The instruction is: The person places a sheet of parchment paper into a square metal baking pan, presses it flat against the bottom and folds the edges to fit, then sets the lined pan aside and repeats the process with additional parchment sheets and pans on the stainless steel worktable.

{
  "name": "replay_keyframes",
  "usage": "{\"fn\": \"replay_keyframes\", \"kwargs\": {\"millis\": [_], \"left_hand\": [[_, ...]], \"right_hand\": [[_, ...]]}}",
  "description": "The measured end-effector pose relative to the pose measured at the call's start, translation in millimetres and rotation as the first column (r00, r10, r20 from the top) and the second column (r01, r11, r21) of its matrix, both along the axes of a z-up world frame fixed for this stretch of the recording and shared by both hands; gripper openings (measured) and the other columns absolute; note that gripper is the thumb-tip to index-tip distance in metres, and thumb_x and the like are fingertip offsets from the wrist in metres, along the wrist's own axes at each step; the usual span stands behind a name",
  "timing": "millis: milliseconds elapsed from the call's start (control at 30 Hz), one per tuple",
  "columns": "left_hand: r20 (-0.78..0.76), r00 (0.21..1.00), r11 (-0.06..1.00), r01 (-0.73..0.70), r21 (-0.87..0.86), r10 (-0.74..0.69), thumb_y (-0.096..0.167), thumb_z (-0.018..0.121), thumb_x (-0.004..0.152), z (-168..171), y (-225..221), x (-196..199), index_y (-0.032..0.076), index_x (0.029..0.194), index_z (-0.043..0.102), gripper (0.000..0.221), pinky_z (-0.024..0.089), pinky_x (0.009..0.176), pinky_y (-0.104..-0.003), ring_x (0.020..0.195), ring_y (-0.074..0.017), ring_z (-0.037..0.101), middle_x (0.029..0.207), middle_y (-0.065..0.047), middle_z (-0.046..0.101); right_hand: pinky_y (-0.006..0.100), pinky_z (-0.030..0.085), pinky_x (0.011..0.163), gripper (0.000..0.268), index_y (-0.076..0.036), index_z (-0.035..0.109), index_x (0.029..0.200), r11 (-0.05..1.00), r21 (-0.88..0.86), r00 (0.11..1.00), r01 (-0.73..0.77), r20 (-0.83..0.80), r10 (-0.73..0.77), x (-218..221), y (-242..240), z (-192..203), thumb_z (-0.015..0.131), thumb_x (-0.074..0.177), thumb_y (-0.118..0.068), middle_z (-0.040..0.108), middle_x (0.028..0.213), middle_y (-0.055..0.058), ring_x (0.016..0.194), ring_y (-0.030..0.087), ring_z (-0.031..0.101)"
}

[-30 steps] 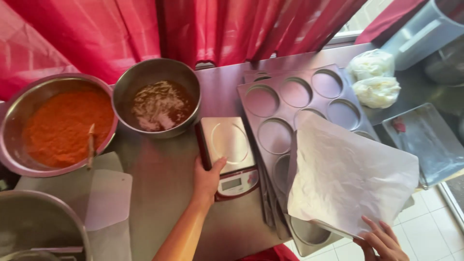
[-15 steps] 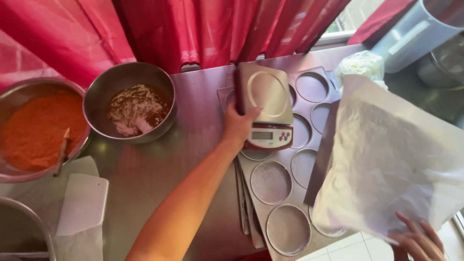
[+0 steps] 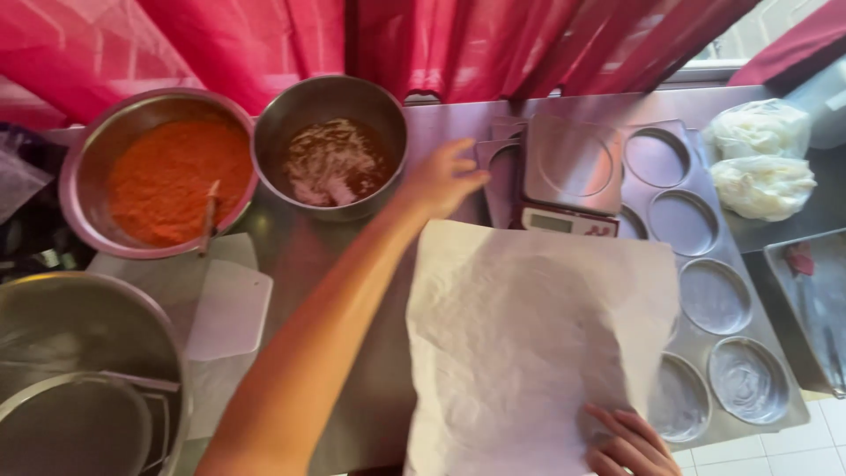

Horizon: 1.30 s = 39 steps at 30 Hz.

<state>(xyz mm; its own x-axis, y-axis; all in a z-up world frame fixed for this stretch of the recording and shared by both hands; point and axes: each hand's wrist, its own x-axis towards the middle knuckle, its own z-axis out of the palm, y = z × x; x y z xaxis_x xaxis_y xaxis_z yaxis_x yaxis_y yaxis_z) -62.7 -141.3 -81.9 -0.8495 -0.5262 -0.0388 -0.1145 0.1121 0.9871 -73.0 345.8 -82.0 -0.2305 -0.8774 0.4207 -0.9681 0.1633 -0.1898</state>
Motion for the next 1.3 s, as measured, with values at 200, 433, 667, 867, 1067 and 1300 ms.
{"fn": "replay_keyframes", "kwargs": {"millis": [200, 433, 667, 867, 1067, 1300], "left_hand": [[-0.087, 0.903, 0.871, -0.428, -0.242, 0.42, 0.014, 0.067, 0.096, 135, 51, 241, 0.009, 0.141, 0.056, 0.047, 0.058, 0.093, -0.034, 0.11, -0.0208, 0.072, 0.125, -0.014, 0.071], [0.169, 0.839, 0.836, -0.452, -0.31, 0.517, 0.027, 0.076, 0.081, 56, 116, 348, 0.012, 0.136, 0.059, 0.059, 0.058, 0.082, -0.037, 0.108, -0.0232, 0.071, 0.126, -0.01, 0.069], [0.241, 0.913, 0.945, -0.317, -0.086, 0.328, 0.034, 0.078, 0.081, 43, 129, 303, 0.02, 0.141, 0.06, 0.064, 0.059, 0.084, -0.035, 0.105, -0.0191, 0.075, 0.125, -0.005, 0.071], [0.268, 0.936, 0.972, -0.199, -0.127, 0.227, 0.031, 0.075, 0.085, 74, 118, 278, 0.017, 0.139, 0.06, 0.058, 0.057, 0.085, -0.036, 0.102, -0.0213, 0.074, 0.123, -0.005, 0.071], [0.231, 0.916, 0.936, -0.281, -0.209, 0.327, 0.032, 0.074, 0.086, 79, 108, 288, 0.012, 0.13, 0.063, 0.049, 0.059, 0.079, -0.037, 0.104, -0.0228, 0.073, 0.123, -0.008, 0.071], [0.151, 0.901, 0.889, -0.352, -0.291, 0.406, 0.03, 0.075, 0.087, 90, 117, 309, 0.01, 0.13, 0.063, 0.05, 0.058, 0.086, -0.037, 0.107, -0.0252, 0.072, 0.119, -0.01, 0.071]], "right_hand": [[0.046, 0.054, 0.097, 0.013, -0.011, 0.059, 0.069, 0.976, 0.046, 0.976, -0.213, 0.056, 0.21, 58, -124, 40, 0.068, 0.064, -0.003, 0.061, 0.077, 0.005, 0.112, 0.028, 0.07], [0.043, 0.055, 0.089, 0.021, -0.005, 0.065, 0.073, 0.995, -0.042, 0.995, -0.092, 0.038, 0.094, 31, -135, 90, 0.065, 0.061, 0.012, 0.068, 0.088, 0.01, 0.109, 0.032, 0.069], [0.043, 0.055, 0.093, 0.008, -0.008, 0.07, 0.083, 0.981, -0.063, 0.974, 0.184, -0.121, -0.191, -89, -133, 78, 0.077, 0.08, -0.004, 0.075, 0.106, 0.008, 0.103, 0.03, 0.068], [0.044, 0.055, 0.084, 0.022, -0.004, 0.073, 0.101, 0.964, -0.003, 0.963, 0.267, 0.044, -0.267, -160, -155, 38, 0.081, 0.081, -0.009, 0.071, 0.098, 0.013, 0.096, 0.036, 0.068], [0.035, 0.053, 0.094, 0.033, -0.003, 0.073, 0.112, 0.961, 0.067, 0.875, 0.267, 0.401, -0.271, -214, -153, 51, 0.086, 0.087, -0.018, 0.074, 0.119, 0.012, 0.108, 0.025, 0.069], [0.036, 0.054, 0.1, 0.005, -0.003, 0.074, 0.103, 0.958, -0.159, 0.971, 0.237, 0.065, -0.23, -155, -169, 102, 0.079, 0.103, -0.002, 0.074, 0.123, 0.01, 0.108, 0.026, 0.071]]}}
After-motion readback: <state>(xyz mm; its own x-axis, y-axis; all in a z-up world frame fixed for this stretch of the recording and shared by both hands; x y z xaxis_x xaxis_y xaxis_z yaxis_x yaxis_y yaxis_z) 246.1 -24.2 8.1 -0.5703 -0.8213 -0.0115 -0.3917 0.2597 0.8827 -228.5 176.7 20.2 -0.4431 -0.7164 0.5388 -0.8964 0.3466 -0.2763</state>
